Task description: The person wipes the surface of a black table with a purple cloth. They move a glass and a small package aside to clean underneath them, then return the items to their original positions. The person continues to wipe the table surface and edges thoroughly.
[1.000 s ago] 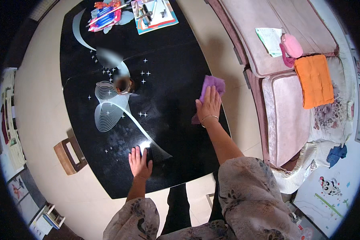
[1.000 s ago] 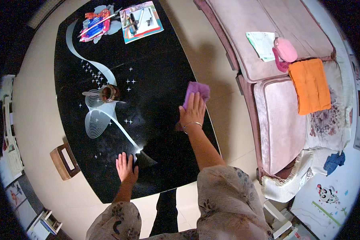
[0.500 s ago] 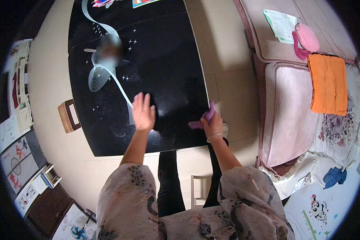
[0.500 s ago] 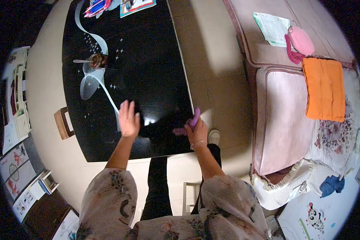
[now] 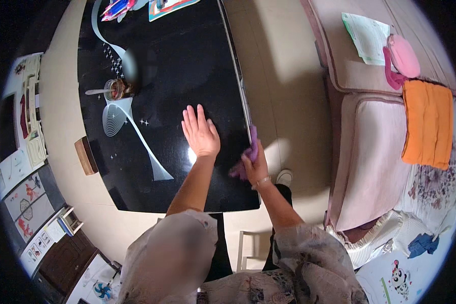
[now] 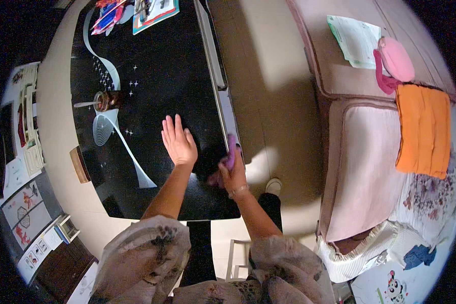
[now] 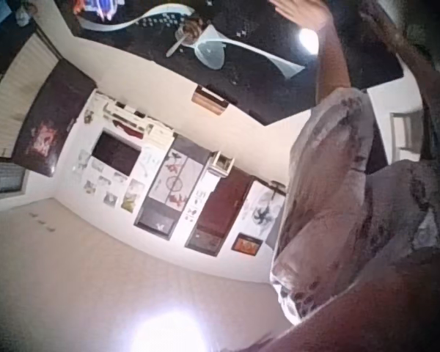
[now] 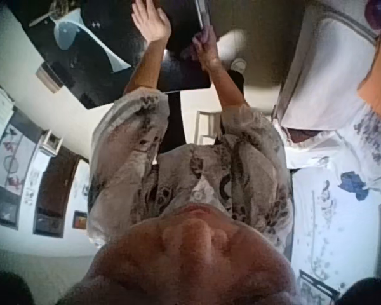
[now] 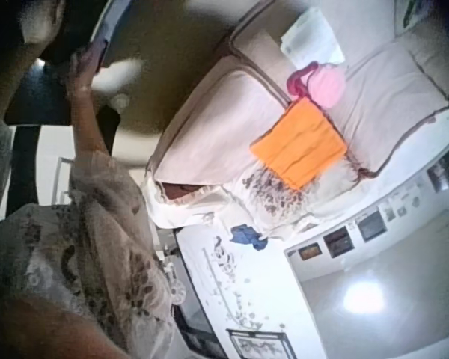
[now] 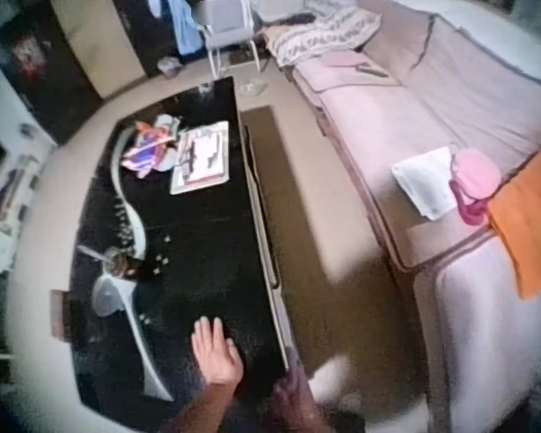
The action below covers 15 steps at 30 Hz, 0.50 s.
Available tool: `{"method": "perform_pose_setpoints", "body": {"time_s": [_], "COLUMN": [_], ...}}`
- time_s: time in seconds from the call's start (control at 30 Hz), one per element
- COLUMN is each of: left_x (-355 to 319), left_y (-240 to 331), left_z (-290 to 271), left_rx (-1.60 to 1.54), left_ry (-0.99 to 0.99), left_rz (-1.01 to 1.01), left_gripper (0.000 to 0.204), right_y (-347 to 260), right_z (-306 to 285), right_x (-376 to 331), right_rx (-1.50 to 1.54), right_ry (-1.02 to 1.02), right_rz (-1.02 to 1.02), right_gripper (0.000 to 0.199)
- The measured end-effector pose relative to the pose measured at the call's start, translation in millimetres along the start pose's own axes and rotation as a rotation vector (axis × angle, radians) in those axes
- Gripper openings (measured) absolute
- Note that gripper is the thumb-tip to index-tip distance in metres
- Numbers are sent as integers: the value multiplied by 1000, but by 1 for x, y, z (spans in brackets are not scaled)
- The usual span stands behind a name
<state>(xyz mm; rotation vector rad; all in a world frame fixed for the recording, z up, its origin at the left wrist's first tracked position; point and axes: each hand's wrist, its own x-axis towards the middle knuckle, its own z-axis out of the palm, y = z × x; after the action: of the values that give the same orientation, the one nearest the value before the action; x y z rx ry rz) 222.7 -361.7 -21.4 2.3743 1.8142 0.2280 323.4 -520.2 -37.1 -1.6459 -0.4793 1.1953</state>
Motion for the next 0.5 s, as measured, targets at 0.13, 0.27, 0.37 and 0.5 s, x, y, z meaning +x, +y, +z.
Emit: {"method": "perform_pose_setpoints", "body": {"time_s": [0.13,0.27,0.37,0.5], "left_x": [2,5,8,5], "left_y": [1,4,-2,-8], "left_z": [1,6,-2,-2], "left_rx": [16,15,55,90], "left_ry": [-22,-14,-7,12], "left_rz": [-1,20,2,-8], "left_gripper": [53,54,56,54], "right_y": [-41,-72,-65,-15], "right_z": [28,41,33,-1], "right_x": [134,180,140,5], "right_rx": [-268,-305,-126,-202], "right_ry": [83,161,27,-36], "right_rz": [-369,-292,-304,-158], "right_gripper": [67,70,65,64]}}
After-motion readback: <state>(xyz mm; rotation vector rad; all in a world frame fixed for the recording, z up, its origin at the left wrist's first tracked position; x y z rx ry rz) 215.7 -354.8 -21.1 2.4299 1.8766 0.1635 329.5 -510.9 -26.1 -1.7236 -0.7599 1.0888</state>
